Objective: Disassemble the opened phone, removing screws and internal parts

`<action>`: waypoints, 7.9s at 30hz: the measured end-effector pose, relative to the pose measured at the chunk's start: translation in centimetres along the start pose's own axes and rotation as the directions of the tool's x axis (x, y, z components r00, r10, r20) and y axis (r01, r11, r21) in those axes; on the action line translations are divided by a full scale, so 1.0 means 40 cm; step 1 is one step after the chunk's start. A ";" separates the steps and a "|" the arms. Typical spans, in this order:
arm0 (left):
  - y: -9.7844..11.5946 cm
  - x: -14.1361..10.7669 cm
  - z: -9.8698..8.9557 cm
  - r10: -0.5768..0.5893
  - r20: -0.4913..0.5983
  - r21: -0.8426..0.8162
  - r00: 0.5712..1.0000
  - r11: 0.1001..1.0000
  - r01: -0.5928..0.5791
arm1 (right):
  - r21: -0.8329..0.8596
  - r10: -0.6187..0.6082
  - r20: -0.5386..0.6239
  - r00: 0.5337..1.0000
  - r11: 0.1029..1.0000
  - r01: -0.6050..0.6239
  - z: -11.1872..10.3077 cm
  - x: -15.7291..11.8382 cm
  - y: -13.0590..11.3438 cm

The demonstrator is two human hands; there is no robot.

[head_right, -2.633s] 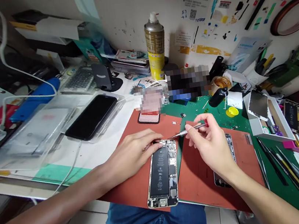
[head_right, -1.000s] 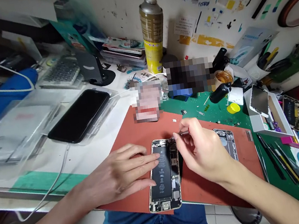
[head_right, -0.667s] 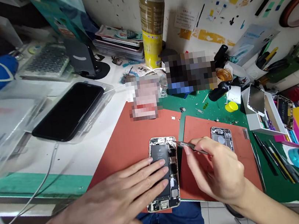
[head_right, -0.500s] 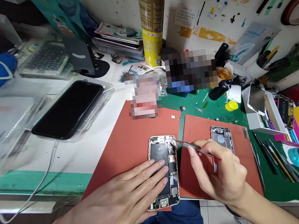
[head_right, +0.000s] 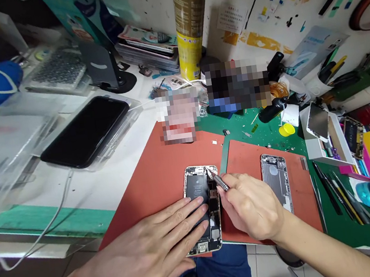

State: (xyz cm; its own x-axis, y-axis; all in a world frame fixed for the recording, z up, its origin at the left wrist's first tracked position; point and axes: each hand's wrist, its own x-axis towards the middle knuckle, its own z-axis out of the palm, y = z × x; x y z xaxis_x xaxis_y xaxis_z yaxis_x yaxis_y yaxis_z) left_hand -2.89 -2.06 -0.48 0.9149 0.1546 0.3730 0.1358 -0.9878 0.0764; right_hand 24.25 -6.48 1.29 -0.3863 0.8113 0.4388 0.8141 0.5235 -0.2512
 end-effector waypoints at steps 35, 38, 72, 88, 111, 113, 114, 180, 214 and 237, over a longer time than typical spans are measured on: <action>-0.080 0.054 -0.014 0.377 -0.331 0.228 0.865 0.921 -0.315 | -0.062 -0.410 -0.044 0.911 0.911 0.407 -0.004 0.022 0.035; -0.081 0.054 -0.014 0.386 -0.333 0.235 0.860 0.917 -0.321 | -0.087 -0.412 -0.045 0.910 0.909 0.407 -0.008 0.031 0.031; -0.087 0.059 -0.013 0.376 -0.377 0.237 0.847 0.923 -0.304 | -0.140 -0.528 0.327 0.784 0.793 0.593 -0.070 0.148 -0.017; -0.093 0.055 -0.006 0.381 -0.417 0.238 0.826 0.922 -0.305 | -0.162 -0.587 0.265 0.765 0.755 0.636 -0.067 0.152 -0.002; -0.102 0.058 -0.006 0.380 -0.438 0.217 0.815 0.924 -0.314 | -0.188 -0.607 0.281 0.744 0.725 0.662 -0.070 0.149 0.007; -0.102 0.056 -0.004 0.383 -0.437 0.212 0.814 0.923 -0.321 | -0.186 -0.606 0.278 0.745 0.727 0.661 -0.070 0.149 0.007; -0.103 0.056 -0.004 0.383 -0.434 0.210 0.815 0.923 -0.322 | -0.190 -0.605 0.277 0.746 0.727 0.660 -0.069 0.149 0.007; -0.100 0.056 -0.018 0.387 -0.349 0.238 0.854 0.917 -0.319 | -0.227 -0.600 0.334 0.727 0.697 0.680 -0.069 0.141 -0.005; -0.038 0.013 -0.034 0.176 0.060 0.087 0.983 0.980 -0.181 | 0.778 0.770 0.041 0.636 0.375 -0.504 -0.039 0.066 0.072; -0.153 0.239 -0.011 -0.580 0.147 -0.447 0.801 0.683 0.577 | 0.875 0.746 0.241 0.621 0.111 -0.472 -0.039 0.054 0.087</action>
State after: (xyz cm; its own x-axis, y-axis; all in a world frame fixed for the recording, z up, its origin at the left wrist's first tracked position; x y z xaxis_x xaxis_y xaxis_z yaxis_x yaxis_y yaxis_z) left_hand 4.84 5.47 3.02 0.7098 0.6944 0.1184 0.4510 -0.5771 0.6809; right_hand 26.91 -3.31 2.71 0.2631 0.9569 -0.1226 -0.1067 -0.0974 -0.9895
